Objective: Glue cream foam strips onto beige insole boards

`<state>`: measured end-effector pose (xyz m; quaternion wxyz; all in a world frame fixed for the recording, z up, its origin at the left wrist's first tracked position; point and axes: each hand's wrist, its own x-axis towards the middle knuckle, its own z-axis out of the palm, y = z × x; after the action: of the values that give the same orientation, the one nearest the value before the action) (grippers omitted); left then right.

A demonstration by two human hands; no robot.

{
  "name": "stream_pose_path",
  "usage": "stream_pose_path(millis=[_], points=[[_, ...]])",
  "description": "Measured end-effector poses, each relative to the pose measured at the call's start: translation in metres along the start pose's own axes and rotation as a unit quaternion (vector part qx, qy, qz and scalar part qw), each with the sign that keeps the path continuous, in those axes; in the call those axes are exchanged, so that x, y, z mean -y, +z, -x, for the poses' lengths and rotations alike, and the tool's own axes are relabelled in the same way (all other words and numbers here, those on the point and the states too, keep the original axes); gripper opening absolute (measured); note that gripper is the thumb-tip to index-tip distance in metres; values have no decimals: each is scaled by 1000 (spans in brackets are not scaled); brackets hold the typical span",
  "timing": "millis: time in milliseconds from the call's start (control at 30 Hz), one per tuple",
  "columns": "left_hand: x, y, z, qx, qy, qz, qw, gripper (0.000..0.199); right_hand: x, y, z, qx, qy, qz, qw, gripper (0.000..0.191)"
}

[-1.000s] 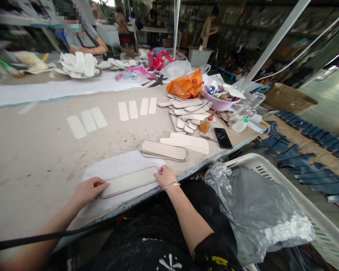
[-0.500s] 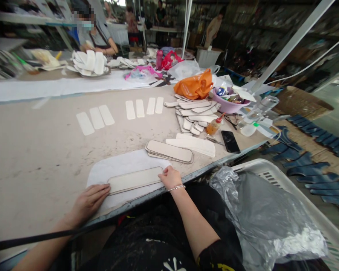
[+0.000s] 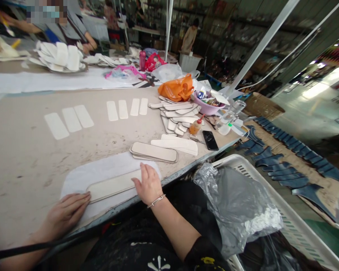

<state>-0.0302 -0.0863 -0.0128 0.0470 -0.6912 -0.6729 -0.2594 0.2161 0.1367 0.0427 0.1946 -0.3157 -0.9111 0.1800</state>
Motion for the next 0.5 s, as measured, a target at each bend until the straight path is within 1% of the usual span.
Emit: stream_pose_path(millis=[67,133,200,233,267,333,433,500], points=[[0,1,0,7,-3,4,1000,23,27,10,2,48,-100,-7,994,70],[1,1,-1,16,-7,6,1000,22,51,25,2,101,-165,-14,981,72],[0,0,-1,22,-15,5,1000,22,65,41,1,142,-188,-14,972,71],[0,0,-1,24,-20,4,1000,22,67,47,1,159,-190,-14,969,71],[0,0,-2,26,-24,3,999,22,66,52,0,173,-187,-13,967,72],[0,-1,-2,29,-31,1,999,21,53,57,-2,196,-167,-8,966,75],[-1,-1,-2,29,-38,3,999,20,17,49,-4,214,-114,14,970,80],[-1,0,-3,31,-40,8,999,19,-8,40,-3,207,-80,38,974,83]])
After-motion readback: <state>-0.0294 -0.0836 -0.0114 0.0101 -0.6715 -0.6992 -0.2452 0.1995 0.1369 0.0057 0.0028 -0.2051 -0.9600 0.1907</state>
